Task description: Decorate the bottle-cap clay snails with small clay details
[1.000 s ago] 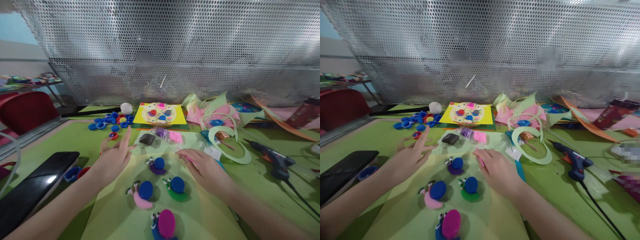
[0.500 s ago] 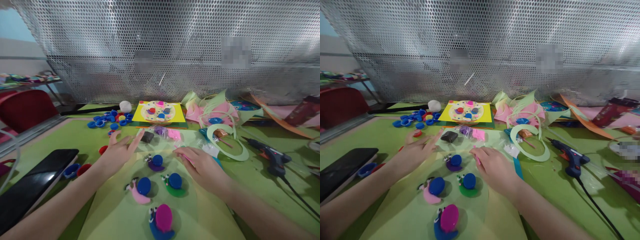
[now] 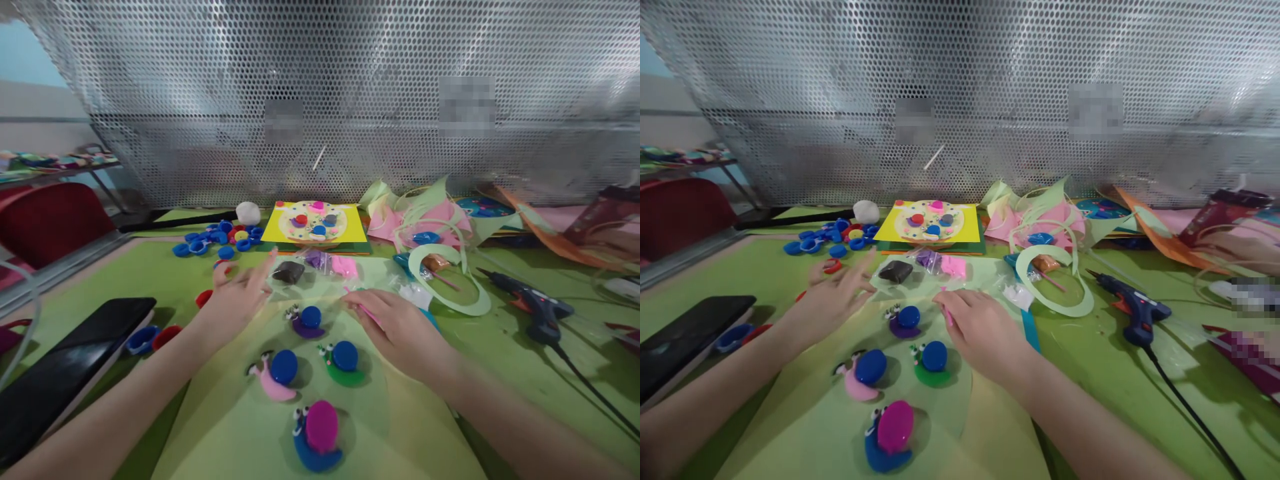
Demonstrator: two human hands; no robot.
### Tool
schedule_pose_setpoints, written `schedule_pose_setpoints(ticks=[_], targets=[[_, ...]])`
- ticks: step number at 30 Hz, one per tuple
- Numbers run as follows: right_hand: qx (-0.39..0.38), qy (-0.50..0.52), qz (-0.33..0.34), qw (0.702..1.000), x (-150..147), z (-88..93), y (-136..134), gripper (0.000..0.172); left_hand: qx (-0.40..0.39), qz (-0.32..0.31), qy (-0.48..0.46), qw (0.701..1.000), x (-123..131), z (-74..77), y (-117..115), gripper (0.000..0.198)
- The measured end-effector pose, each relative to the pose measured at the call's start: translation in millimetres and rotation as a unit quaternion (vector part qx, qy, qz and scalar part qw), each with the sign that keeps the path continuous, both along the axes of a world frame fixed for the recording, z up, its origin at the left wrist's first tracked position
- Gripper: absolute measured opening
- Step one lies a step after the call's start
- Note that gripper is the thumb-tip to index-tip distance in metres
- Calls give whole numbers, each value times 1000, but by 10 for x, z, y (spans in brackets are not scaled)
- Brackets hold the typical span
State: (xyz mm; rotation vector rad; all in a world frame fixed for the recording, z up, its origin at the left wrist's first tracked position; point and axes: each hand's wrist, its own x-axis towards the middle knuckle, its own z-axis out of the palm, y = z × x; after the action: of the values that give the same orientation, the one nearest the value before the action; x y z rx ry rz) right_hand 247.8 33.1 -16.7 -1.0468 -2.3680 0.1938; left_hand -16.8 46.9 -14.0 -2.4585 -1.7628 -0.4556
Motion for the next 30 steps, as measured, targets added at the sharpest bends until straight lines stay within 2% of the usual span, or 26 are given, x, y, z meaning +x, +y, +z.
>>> schedule_pose_setpoints(ticks=[3,7,11,14,18,22,24,26,29,30], targets=[[1,1,2,1000,-2,12,-13,27,-31,44,-93,994,-1,101,-38,58],[-3,0,10,1000,-6,2,-18,28,-88,77,-213,970,-31,158,-34,57],[-7,2,12,1000,-4,-6,-10,29,-160,68,-325,929,-47,134,-20,62],[-10,10,13,1000,3,-10,-6,29,-182,59,-384,903,-48,124,-33,63],[-22,46,14,999,-4,-10,-21,29,-208,51,-436,874,-14,147,-115,66],[-40,126,24,991,-31,51,-70,29,-222,36,-469,854,99,191,-274,73],[-73,213,48,973,-40,89,-112,28,-220,15,-498,839,165,203,-361,78],[-133,316,87,935,-47,108,-162,25,-219,-14,-524,823,216,202,-438,74],[-236,409,133,872,-57,87,-238,22,-249,-26,-521,816,256,182,-523,43],[-268,422,142,854,-62,72,-260,21,-268,-20,-523,809,265,172,-543,39]])
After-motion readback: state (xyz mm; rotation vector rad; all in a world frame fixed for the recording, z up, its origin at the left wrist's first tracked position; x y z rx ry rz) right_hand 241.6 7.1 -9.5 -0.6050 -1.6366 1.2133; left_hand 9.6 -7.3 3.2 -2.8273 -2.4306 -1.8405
